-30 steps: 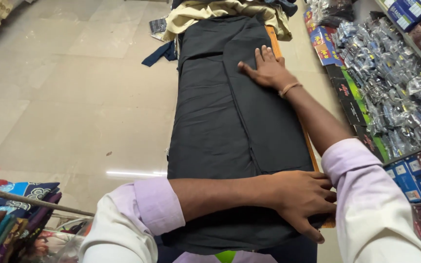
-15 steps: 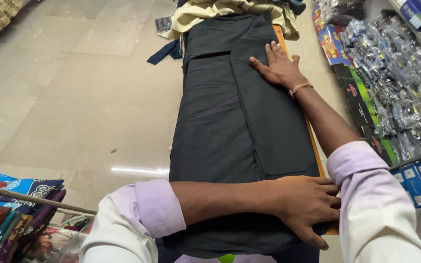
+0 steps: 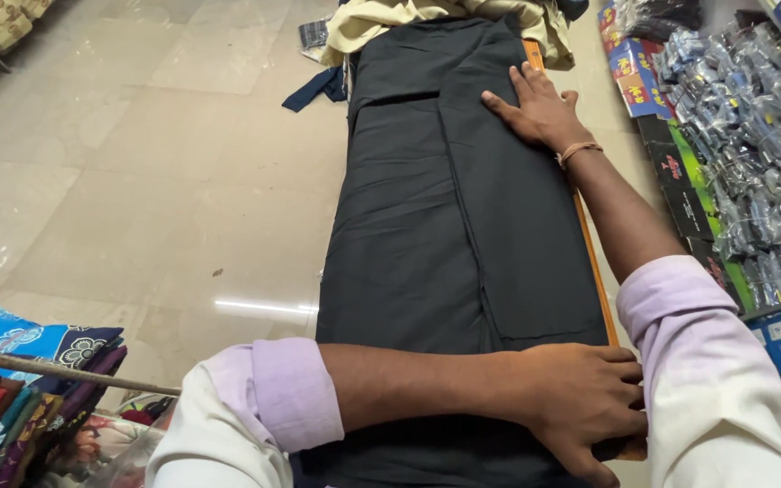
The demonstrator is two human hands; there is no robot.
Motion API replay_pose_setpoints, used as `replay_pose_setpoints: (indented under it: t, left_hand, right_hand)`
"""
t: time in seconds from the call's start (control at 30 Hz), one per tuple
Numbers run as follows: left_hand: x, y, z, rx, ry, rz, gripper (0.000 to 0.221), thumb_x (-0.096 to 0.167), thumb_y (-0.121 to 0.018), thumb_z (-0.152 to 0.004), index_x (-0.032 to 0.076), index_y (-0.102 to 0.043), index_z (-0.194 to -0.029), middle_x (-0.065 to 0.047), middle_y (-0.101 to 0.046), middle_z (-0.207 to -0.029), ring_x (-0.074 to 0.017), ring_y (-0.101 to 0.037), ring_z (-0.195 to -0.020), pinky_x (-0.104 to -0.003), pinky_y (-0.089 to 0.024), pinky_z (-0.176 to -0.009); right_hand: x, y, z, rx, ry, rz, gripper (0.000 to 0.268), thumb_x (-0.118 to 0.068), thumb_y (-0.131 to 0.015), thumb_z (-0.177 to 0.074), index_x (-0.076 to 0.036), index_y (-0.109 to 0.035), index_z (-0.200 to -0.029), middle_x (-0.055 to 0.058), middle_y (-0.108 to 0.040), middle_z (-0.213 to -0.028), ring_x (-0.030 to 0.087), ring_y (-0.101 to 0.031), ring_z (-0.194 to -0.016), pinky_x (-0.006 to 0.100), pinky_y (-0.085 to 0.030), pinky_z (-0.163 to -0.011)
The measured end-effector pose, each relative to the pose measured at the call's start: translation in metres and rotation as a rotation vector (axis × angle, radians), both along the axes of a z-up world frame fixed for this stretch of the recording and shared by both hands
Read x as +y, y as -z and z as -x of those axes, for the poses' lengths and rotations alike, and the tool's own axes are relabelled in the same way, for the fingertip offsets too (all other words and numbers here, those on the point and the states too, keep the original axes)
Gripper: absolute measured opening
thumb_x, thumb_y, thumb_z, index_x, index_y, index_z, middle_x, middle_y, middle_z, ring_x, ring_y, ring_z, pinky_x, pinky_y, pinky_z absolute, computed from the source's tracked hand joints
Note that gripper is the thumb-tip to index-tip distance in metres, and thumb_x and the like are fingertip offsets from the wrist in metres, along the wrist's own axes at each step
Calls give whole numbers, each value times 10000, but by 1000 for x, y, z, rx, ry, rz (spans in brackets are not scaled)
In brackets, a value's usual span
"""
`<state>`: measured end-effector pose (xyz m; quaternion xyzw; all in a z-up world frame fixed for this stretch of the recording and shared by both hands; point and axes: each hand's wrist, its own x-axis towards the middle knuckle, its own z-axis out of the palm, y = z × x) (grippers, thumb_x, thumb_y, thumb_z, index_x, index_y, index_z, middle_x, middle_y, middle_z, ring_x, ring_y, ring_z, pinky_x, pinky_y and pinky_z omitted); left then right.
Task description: The person lays a black button-up shirt on a wooden folding board in a clothing store, aligns the sleeves and body, and repeatedly smooths and presses the fabric flat with both hands. They fold the shirt over the board and press it down to set the fold.
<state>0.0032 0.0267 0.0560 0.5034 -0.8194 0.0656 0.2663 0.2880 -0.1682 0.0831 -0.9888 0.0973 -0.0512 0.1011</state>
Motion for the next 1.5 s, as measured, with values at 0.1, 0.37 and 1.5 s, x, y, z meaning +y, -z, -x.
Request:
replay_pose_setpoints:
  t: [0.1, 0.37, 1.5]
  left_hand:
    - [0, 0, 1, 31, 12, -29, 671, 637, -609, -720, 36, -732, -992, -184, -716, -1051, -379, -611, -1145, -473, -401, -1121]
    - [4, -8, -1, 22, 1, -122, 645, 654, -608, -729, 54, -734, -930, -147, -737, -918, -370, -635, -1080, -459, -423, -1096]
    - [-4, 7, -5, 7, 32, -3, 754, 685, -575, -799, 65, -699, -1208, -194, -725, -1192, -395, -588, -1284, -492, -328, -1215]
  right_hand:
    - [-7, 5, -5, -17, -2, 2, 1000, -838, -331, -896, -167, -269, -1635, 63, -161, -1724, 211, -153, -1582, 652, -144, -1172]
    - [-4, 5, -3, -103, 21, -1, 936, -806, -382, -921, -185, -338, -1620, 35, -235, -1721, 197, -196, -1584, 685, -168, -1182]
    - [-8, 6, -9, -70, 39, -54, 910, -796, -383, -914, -222, -319, -1616, 0, -208, -1714, 187, -171, -1576, 640, -186, -1183]
